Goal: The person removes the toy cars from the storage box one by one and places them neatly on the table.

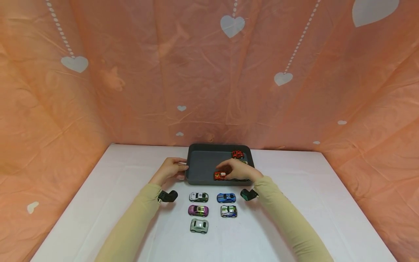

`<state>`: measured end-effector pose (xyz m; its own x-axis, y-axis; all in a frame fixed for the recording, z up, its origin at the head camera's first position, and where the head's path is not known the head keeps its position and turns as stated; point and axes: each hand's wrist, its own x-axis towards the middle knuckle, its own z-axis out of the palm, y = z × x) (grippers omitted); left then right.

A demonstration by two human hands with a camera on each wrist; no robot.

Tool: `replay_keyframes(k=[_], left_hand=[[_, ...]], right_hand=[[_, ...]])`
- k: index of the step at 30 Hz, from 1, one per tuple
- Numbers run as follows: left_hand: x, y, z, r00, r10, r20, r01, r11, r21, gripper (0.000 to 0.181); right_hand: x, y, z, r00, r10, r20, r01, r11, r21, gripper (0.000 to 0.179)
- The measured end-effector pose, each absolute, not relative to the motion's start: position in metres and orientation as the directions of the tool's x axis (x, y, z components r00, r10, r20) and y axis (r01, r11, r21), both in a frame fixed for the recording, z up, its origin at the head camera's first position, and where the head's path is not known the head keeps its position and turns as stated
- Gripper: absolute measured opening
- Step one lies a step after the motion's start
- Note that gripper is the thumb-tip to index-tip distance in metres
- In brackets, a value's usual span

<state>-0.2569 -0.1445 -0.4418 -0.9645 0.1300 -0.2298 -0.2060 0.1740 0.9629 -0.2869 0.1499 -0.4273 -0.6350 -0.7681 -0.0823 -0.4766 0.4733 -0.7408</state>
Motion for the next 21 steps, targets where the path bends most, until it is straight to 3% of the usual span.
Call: replay_keyframes(k=[21], left_hand=[[-0.2577, -0.1447, -0.4423, -0.964, 0.139, -0.225, -0.200, 0.175, 0.964, 0.042]], right_hand=[[-0.2923, 0.1486, -0.4311, -0.661, -0.744, -0.094, -0.467, 0.507, -0.724, 0.044]])
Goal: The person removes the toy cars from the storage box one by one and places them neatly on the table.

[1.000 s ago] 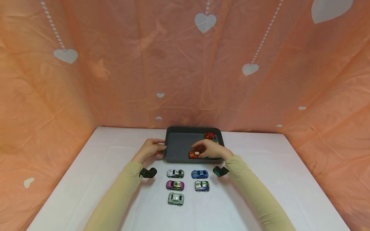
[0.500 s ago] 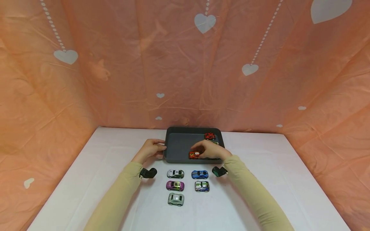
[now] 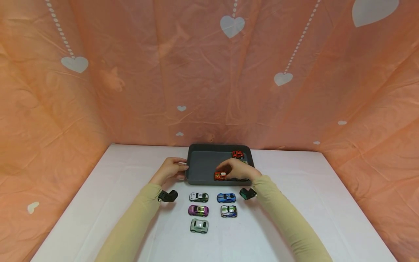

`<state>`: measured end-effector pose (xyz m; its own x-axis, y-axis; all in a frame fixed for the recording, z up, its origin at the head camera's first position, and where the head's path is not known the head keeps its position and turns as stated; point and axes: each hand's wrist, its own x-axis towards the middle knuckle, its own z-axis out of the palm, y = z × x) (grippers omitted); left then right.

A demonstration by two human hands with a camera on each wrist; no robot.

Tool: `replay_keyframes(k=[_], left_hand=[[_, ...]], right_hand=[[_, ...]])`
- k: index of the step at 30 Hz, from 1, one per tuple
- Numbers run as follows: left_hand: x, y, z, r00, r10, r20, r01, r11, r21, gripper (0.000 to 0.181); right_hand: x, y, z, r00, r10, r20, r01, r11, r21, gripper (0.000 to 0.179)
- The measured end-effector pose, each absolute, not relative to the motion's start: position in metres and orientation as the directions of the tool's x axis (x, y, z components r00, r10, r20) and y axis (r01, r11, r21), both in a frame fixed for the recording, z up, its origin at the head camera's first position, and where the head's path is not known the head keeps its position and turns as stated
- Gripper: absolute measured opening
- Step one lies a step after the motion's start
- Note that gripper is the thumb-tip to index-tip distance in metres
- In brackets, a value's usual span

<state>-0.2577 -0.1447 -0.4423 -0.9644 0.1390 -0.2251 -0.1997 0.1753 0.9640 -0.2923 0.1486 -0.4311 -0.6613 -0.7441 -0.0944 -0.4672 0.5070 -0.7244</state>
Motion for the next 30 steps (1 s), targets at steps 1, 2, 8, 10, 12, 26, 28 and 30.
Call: replay_keyframes(k=[1, 2, 8, 10, 12, 26, 28, 30], left_hand=[[-0.2576, -0.1447, -0.4422, -0.964, 0.140, -0.225, -0.199, 0.175, 0.964, 0.042], [-0.2576, -0.1447, -0.4423, -0.964, 0.140, -0.225, -0.199, 0.175, 0.964, 0.042], [-0.2583, -0.1448, -0.4417, -0.965, 0.127, -0.230, -0.207, 0.174, 0.963, 0.042], [-0.2587, -0.1447, -0.4422, -0.966, 0.125, -0.228, -0.206, 0.171, 0.964, 0.042], [-0.2588, -0.1447, -0.4429, -0.966, 0.135, -0.219, -0.196, 0.169, 0.966, 0.042], [-0.2579, -0.1442, -0.4449, -0.967, 0.141, -0.211, -0.185, 0.174, 0.967, 0.041], [-0.2571, -0.1441, -0.4443, -0.968, 0.144, -0.206, -0.180, 0.180, 0.967, 0.041], [-0.2566, -0.1442, -0.4435, -0.968, 0.142, -0.207, -0.179, 0.184, 0.966, 0.041]], right_hand=[[-0.2922, 0.1487, -0.4313, -0.662, -0.743, -0.097, -0.465, 0.509, -0.724, 0.044], [-0.2924, 0.1488, -0.4317, -0.660, -0.744, -0.098, -0.465, 0.508, -0.725, 0.044], [-0.2924, 0.1486, -0.4320, -0.663, -0.742, -0.103, -0.461, 0.512, -0.724, 0.043], [-0.2923, 0.1485, -0.4316, -0.665, -0.740, -0.102, -0.467, 0.518, -0.716, 0.042], [-0.2918, 0.1481, -0.4308, -0.668, -0.736, -0.107, -0.471, 0.529, -0.706, 0.042], [-0.2911, 0.1488, -0.4319, -0.679, -0.726, -0.108, -0.483, 0.552, -0.680, 0.038], [-0.2917, 0.1495, -0.4330, -0.682, -0.723, -0.109, -0.476, 0.553, -0.684, 0.038], [-0.2924, 0.1504, -0.4343, -0.684, -0.722, -0.107, -0.474, 0.551, -0.687, 0.037]])
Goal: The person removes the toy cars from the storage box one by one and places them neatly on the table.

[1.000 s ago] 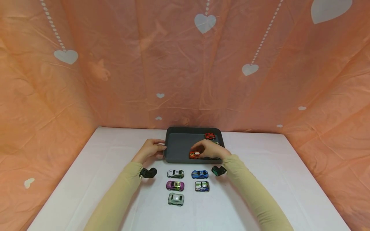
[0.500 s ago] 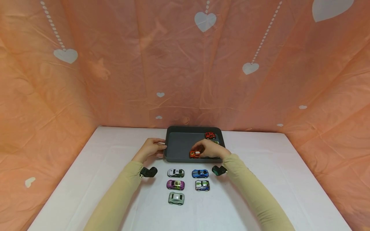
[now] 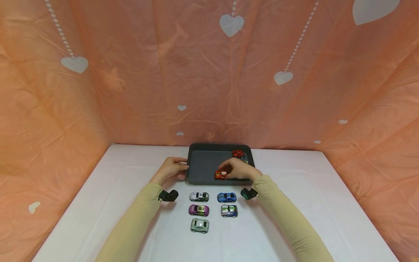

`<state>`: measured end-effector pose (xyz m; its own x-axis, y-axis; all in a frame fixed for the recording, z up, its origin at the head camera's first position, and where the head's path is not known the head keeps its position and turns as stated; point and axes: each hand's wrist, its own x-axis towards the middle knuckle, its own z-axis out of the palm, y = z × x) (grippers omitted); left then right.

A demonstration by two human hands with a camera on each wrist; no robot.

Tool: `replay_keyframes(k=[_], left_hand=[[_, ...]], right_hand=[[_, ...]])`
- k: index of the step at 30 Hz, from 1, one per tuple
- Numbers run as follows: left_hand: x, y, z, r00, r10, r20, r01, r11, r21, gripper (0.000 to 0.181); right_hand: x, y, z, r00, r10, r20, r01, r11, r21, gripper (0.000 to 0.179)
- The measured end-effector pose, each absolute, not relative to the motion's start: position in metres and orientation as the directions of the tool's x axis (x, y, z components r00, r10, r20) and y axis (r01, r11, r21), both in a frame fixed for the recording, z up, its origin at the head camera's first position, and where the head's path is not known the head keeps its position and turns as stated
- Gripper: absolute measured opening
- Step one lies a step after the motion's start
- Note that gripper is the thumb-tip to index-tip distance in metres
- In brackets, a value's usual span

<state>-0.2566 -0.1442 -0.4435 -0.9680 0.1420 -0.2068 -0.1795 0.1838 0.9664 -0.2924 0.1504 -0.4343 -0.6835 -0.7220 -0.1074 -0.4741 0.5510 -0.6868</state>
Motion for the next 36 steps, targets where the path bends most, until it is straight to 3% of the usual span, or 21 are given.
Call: replay_keyframes(k=[28, 36], left_hand=[[-0.256, -0.143, -0.442, -0.968, 0.139, -0.210, -0.183, 0.185, 0.966, 0.042], [-0.257, -0.144, -0.443, -0.969, 0.133, -0.208, -0.182, 0.180, 0.967, 0.041]], right_hand=[[-0.278, 0.178, -0.416, -0.718, -0.696, -0.014, -0.466, 0.496, -0.733, 0.037], [-0.256, 0.190, -0.409, -0.686, -0.725, 0.063, -0.542, 0.452, -0.709, 0.035]])
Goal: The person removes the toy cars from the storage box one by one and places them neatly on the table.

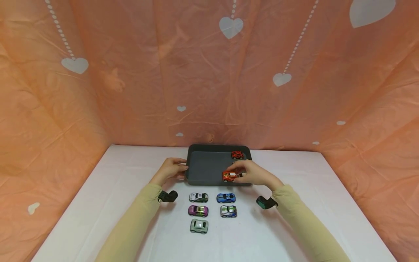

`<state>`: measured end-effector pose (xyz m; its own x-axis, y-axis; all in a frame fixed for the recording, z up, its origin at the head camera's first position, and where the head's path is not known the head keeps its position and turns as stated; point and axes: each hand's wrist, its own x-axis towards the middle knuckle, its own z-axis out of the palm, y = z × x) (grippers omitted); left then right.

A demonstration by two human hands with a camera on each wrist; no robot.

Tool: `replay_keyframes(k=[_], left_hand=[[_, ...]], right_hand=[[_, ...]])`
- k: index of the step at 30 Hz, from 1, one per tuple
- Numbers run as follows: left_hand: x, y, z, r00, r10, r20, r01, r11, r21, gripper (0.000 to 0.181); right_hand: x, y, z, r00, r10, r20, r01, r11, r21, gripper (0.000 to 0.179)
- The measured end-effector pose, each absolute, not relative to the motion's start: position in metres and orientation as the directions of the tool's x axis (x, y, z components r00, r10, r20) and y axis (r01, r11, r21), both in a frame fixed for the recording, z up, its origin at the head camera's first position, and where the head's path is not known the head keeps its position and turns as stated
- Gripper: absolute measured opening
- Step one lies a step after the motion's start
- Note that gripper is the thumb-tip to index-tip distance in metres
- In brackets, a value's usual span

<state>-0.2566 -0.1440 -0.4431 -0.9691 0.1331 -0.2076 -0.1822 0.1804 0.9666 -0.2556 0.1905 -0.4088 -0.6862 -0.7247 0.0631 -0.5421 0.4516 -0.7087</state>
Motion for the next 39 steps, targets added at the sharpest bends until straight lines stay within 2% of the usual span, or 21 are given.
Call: replay_keyframes(k=[7, 12, 18, 25, 39], left_hand=[[-0.257, -0.144, -0.443, -0.968, 0.128, -0.215, -0.188, 0.194, 0.963, 0.041], [-0.257, -0.144, -0.443, -0.969, 0.131, -0.211, -0.185, 0.190, 0.964, 0.041], [-0.257, -0.144, -0.442, -0.969, 0.126, -0.214, -0.186, 0.202, 0.961, 0.041], [-0.258, -0.143, -0.442, -0.967, 0.124, -0.222, -0.192, 0.215, 0.958, 0.042], [-0.259, -0.144, -0.443, -0.968, 0.122, -0.219, -0.189, 0.214, 0.958, 0.041]], right_hand=[[-0.228, 0.197, -0.414, -0.651, -0.752, 0.098, -0.561, 0.391, -0.730, 0.037], [-0.208, 0.202, -0.417, -0.659, -0.745, 0.103, -0.564, 0.398, -0.723, 0.036], [-0.188, 0.205, -0.420, -0.626, -0.761, 0.174, -0.601, 0.327, -0.729, 0.039], [-0.169, 0.204, -0.427, -0.575, -0.777, 0.257, -0.652, 0.246, -0.717, 0.041], [-0.142, 0.192, -0.429, -0.518, -0.799, 0.304, -0.690, 0.180, -0.701, 0.037]])
